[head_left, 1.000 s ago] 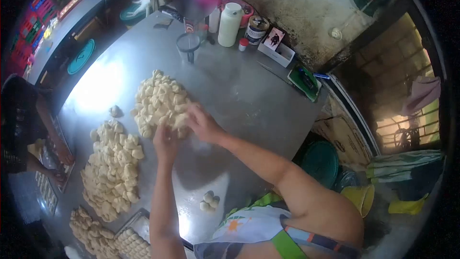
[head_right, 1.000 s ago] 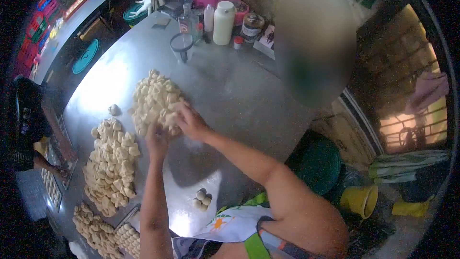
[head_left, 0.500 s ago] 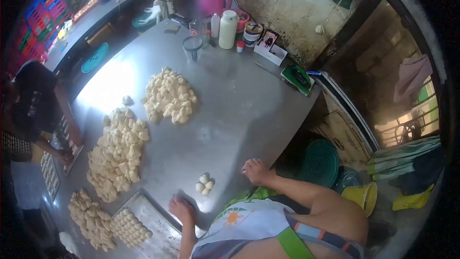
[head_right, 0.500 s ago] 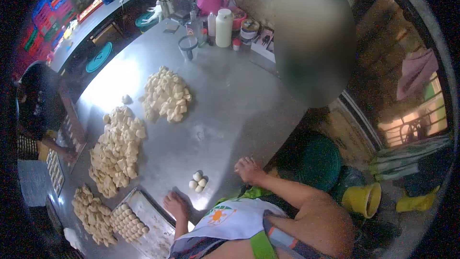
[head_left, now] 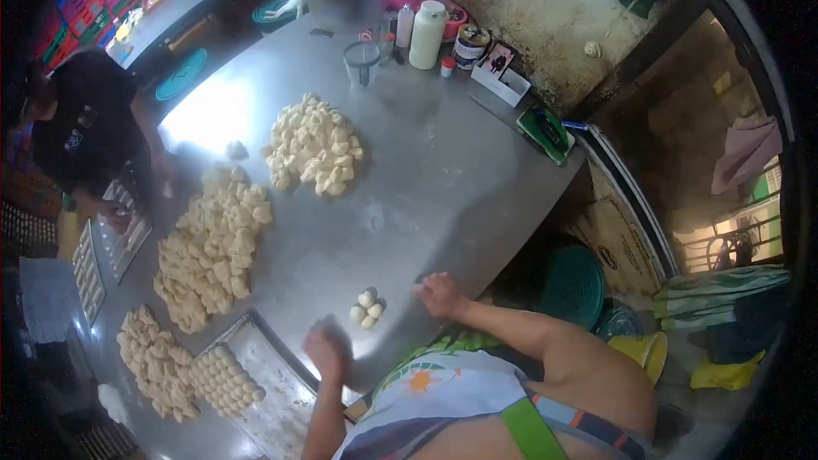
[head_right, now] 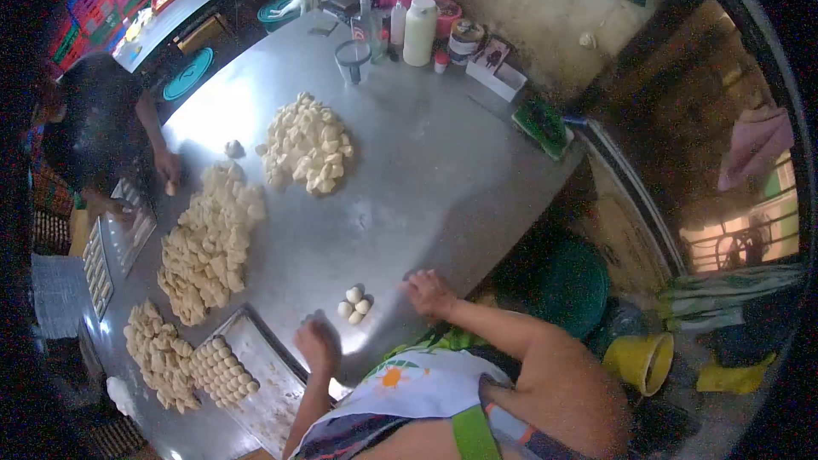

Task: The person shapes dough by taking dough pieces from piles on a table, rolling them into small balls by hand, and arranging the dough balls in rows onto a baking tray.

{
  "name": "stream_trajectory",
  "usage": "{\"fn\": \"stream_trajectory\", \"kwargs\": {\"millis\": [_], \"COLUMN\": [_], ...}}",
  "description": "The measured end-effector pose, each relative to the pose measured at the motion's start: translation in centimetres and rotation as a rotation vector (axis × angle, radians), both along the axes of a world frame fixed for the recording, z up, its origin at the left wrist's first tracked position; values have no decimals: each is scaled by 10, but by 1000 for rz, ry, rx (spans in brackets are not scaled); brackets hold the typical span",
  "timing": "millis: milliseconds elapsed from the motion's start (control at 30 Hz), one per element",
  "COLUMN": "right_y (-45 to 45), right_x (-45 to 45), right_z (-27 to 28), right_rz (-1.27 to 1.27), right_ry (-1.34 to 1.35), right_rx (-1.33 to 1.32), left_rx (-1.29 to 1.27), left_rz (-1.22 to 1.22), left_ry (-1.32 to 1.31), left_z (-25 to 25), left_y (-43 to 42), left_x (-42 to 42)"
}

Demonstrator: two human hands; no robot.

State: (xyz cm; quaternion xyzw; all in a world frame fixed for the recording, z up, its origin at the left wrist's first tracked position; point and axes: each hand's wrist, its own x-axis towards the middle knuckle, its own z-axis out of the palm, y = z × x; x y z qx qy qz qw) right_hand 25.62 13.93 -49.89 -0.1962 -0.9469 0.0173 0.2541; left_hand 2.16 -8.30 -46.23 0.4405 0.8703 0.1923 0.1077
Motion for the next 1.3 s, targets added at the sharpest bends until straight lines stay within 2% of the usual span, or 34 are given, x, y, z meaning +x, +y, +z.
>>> {"fn": "stream_trajectory", "kwargs": {"millis": [33,67,100,133,167,200,267,300,333,367,400,433,500,567,633,667,733,800,833,867,900,933,967,1000,1100,1167,1267,1300], "right_y": [8,22,45,60,67,70,59,40,23,11,7,16,42,66,75,74,59,26,17,14,21,39,53,63,85,86,70,61], "right_x": [3,-8,-29,-57,-87,-115,-129,-125,-122,-93,-58,-44,-32,-70,-110,-124,-134,-103,-85,-67,-51,-38,-36,-50,-114,-149,-155,-143], "right_z": [3,-1,-8,13,33,18,15,29,37,9,-21,-20,-22,-38,0,8,17,14,11,4,-4,-11,-17,-23,-21,2,21,20], "right_rz": [-91,-139,-185,-142,-100,-89,-80,-114,-149,41,236,236,113,31,10,22,-32,84,181,273,357,315,266,205,17,6,-62,-55], "right_ry": [-40,-71,-103,-125,-146,-95,-32,-130,-224,-68,80,81,-273,-1,-64,-70,-150,-105,-53,0,56,-75,-208,-126,36,86,-88,-103], "right_rx": [172,41,-88,-206,-330,-371,-405,-473,-539,-380,-231,-232,-411,-16,-243,-251,-456,-430,-388,-287,-182,-145,-109,-79,-129,-248,-430,-448], "left_rx": [24,41,127,208,144,79,78,88,-14,86,130,61,22,40,109,193,108,167,177,151,110,73,117,161,1,153,111,99], "left_rz": [73,149,125,101,134,163,148,128,137,44,-94,-78,-20,62,123,175,169,12,-1,-69,-75,-87,5,98,122,247,306,203], "left_ry": [6,8,154,302,203,109,106,105,39,0,38,8,76,216,276,280,12,91,135,206,153,99,221,339,159,246,87,38], "left_z": [-10,-22,-40,-48,-32,-18,-37,-41,-18,-9,-41,-49,-33,-36,-44,-41,-15,-16,-34,-22,-4,7,-8,-28,-39,-38,-16,-11], "left_y": [7,13,27,47,76,91,91,96,97,76,21,-5,-5,30,64,82,98,76,54,36,24,16,15,18,63,102,102,90], "left_x": [-18,-40,-57,-69,-76,-78,-66,-62,-47,-31,-18,-17,-41,-70,-83,-85,-67,-35,-20,-11,-13,-20,-33,-50,-96,-99,-83,-77]}}
